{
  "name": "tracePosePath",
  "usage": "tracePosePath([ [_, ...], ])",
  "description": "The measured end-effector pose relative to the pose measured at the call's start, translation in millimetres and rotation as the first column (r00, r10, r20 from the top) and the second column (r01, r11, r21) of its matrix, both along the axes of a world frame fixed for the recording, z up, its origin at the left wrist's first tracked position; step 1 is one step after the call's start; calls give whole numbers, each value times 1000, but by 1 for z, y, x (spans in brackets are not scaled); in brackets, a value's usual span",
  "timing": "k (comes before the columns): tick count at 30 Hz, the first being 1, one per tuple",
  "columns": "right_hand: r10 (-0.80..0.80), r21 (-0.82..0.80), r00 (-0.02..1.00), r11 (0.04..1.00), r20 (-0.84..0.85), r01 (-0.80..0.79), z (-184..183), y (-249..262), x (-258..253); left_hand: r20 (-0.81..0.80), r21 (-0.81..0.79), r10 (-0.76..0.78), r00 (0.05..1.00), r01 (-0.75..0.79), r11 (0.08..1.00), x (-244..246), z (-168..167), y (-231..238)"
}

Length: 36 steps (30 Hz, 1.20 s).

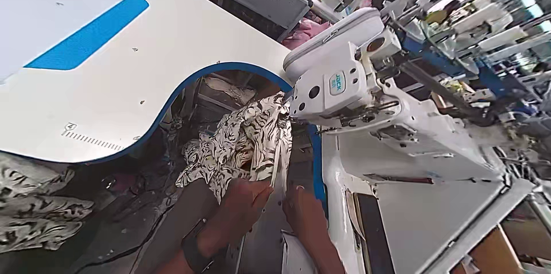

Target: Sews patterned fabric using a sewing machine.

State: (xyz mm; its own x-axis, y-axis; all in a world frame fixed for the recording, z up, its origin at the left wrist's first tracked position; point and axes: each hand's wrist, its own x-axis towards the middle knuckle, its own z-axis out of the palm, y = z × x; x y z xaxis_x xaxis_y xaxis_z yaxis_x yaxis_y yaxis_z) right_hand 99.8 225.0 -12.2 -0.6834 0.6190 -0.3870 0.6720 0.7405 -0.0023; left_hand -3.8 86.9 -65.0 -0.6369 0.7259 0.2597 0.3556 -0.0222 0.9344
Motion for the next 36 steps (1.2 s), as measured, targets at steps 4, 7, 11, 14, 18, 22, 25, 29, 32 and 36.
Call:
tracePosePath([
  [4, 219, -310, 975, 926, -28, -217, 3, 50, 24, 13, -25, -112, 994, 113, 993, 5, 3, -20],
  [7, 412, -203, 748, 791, -521, -577, 40, 12, 48, -23, 51, 35, 999, -34, 998, 14, -8, -8],
  [11, 386, -87, 794, 875, -470, -476, 32, -34, 41, 13, 129, 184, 983, -184, 974, 13, -15, 17],
  [14, 418, 63, 810, 900, -412, -432, 43, -34, 33, 21, 98, 150, 989, -151, 984, 3, -12, 23],
  [18, 524, 274, 731, 852, -436, -447, 23, -23, 18, -129, 98, 150, 980, -138, 986, 0, -6, 21],
  [22, 443, 178, 812, 897, -380, -406, 21, -22, 16, -169, 58, 174, 970, -166, 984, -1, -4, 20],
  [25, 423, 83, 823, 902, -379, -425, 39, -18, 21, -142, 8, 99, 985, -98, 995, -6, 0, 21],
  [29, 472, -28, 826, 863, -307, -504, 37, -12, 23, -94, -10, 68, 993, -69, 998, -13, 3, 24],
  [32, 468, -84, 825, 853, -317, -516, 39, -17, 22, -89, -31, 19, 996, -21, 999, -14, 5, 24],
  [36, 371, 24, 719, 896, -588, -442, 40, -20, 14, -116, 6, 7, 993, -7, 1000, -14, 2, 24],
])
